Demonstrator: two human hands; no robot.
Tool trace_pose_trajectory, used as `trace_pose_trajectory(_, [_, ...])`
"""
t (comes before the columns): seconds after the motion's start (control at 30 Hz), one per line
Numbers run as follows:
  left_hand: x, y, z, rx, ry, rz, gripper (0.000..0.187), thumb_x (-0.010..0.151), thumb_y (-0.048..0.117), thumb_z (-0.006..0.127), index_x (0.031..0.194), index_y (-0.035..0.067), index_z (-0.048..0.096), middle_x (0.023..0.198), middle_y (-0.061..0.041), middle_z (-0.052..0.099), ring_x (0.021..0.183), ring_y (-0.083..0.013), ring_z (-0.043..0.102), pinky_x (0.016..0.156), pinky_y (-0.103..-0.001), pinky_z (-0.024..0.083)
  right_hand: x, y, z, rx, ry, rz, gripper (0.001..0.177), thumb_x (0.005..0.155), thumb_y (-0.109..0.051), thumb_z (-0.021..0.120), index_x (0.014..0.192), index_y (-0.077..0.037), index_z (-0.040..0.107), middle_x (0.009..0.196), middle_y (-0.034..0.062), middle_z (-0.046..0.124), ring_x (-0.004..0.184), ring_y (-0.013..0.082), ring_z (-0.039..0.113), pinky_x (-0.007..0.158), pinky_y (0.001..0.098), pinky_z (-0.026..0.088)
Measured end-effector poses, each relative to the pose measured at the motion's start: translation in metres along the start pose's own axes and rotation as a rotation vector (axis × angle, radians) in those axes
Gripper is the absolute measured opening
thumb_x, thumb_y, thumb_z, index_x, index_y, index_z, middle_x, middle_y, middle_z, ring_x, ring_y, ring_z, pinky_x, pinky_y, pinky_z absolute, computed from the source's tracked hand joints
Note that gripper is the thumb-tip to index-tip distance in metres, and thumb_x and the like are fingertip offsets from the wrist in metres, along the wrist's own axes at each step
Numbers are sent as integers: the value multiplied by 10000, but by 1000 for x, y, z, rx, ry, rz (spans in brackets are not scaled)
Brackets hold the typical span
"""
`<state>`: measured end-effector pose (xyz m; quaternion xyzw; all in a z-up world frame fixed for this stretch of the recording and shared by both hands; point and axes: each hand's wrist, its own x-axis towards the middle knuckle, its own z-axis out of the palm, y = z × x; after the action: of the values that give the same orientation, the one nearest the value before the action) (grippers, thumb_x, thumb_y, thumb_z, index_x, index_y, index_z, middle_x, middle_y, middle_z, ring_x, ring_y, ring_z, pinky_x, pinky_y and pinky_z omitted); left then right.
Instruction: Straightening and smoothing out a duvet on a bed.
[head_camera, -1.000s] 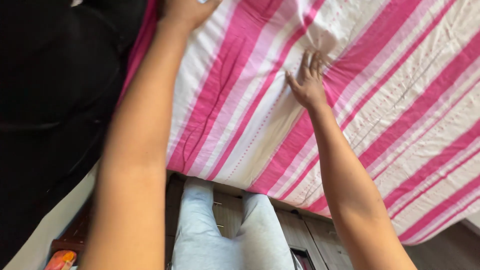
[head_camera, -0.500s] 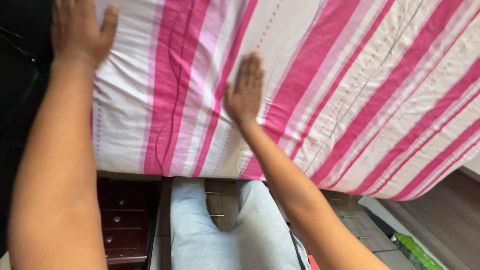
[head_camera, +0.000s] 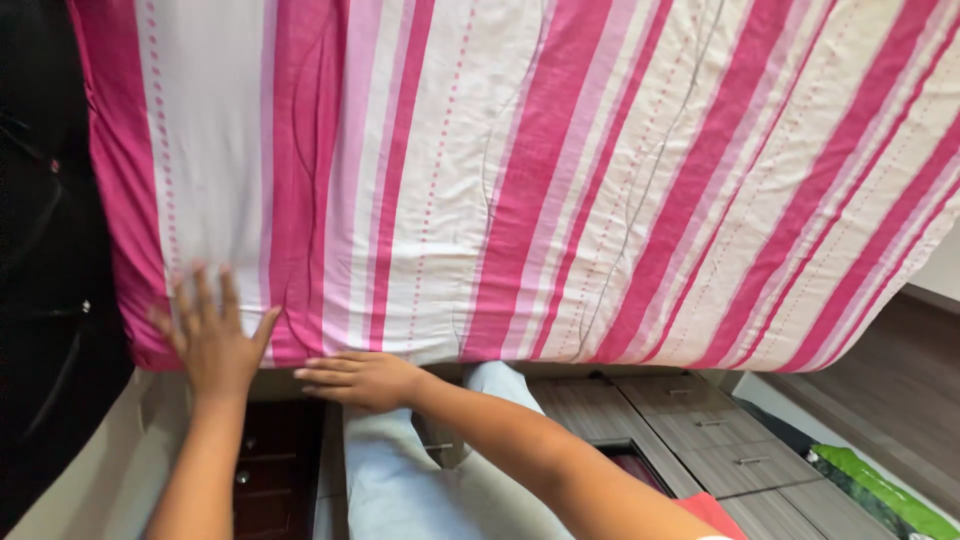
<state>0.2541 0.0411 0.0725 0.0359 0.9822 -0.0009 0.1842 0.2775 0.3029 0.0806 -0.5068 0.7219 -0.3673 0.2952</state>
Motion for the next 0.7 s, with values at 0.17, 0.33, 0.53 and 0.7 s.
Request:
trace_pose_trajectory(0.17, [-52, -26, 36, -575, 127, -514, 1034, 1021, 490, 711, 1739, -12, 163, 1699, -446, 129, 1566, -594, 125, 1269, -627, 215, -151, 51, -32, -322, 612, 832, 303, 843, -103, 644, 1134, -22, 637, 1179, 181, 663, 1113, 362, 627, 940, 470, 487])
trace_pose_trajectory(0.33, [-39, -47, 51, -933, -116, -1253, 652, 1096, 494, 594, 1496, 40, 351, 1461, -284, 500, 1261, -504, 557, 1006, -650, 493, -260, 46, -93, -479, 485, 1498, 337, 913, -375, 674, 995, -54, 611, 957, 166, 641, 924, 364, 614, 797, 523, 466])
trace_pose_trajectory(0.53, [-71, -76, 119, -1418, -47, -1364, 342, 1150, 270, 431, 1322, -25, 429, 1115, -195, 592, 805, -378, 707, 664, -538, 615, -323, 66, -66, -330, 386, 1710, 493, 940, -499, 615, 1108, -37, 579, 1085, 213, 630, 997, 417, 619, 760, 574, 508])
trace_pose_trajectory(0.7, [-80, -85, 122, -1210, 36, -1412, 356, 1205, 253, 415, 1232, -98, 465, 823, -139, 645, 652, -271, 688, 627, -476, 635, -324, 50, -51, -248, 402, 1632, 389, 984, -432, 597, 1071, -54, 570, 1069, 209, 641, 958, 440, 637, 780, 564, 528])
